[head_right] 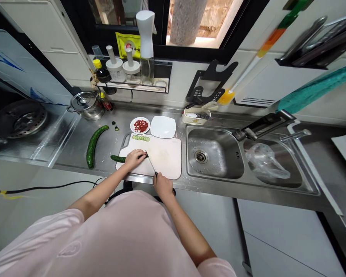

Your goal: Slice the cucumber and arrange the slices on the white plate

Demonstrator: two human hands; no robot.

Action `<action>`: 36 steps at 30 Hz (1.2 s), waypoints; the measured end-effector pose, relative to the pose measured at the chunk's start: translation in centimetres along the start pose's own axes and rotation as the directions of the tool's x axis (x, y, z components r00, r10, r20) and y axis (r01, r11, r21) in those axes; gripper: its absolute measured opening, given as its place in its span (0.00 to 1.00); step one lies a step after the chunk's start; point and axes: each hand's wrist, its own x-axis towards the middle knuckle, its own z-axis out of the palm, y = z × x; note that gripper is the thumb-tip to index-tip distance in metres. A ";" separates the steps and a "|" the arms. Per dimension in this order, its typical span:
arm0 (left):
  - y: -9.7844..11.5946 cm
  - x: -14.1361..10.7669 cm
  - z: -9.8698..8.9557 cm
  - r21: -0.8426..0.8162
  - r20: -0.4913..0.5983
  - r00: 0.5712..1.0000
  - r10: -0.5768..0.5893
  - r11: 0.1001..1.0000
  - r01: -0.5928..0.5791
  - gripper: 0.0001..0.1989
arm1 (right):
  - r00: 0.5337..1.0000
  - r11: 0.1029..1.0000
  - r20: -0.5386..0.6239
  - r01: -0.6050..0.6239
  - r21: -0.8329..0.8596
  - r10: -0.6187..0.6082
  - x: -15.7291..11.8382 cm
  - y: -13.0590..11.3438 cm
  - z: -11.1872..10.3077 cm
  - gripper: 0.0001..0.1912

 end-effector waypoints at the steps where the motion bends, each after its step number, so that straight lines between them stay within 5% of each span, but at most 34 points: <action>1: 0.0 0.0 0.0 0.003 0.001 1.000 0.000 1.000 0.000 0.11 | 1.000 1.000 0.000 0.000 0.001 0.000 -0.1 0.1 0.0 0.18; 14: -0.2 0.0 0.2 0.013 0.016 1.000 0.001 1.000 -0.001 0.11 | 0.997 1.000 0.069 -0.021 -0.003 0.021 -0.9 0.3 -0.4 0.19; 36: 0.5 0.1 -0.7 0.016 0.045 0.999 -0.014 1.000 0.013 0.12 | 1.000 1.000 0.009 -0.016 0.002 0.016 -1.2 2.9 -1.5 0.21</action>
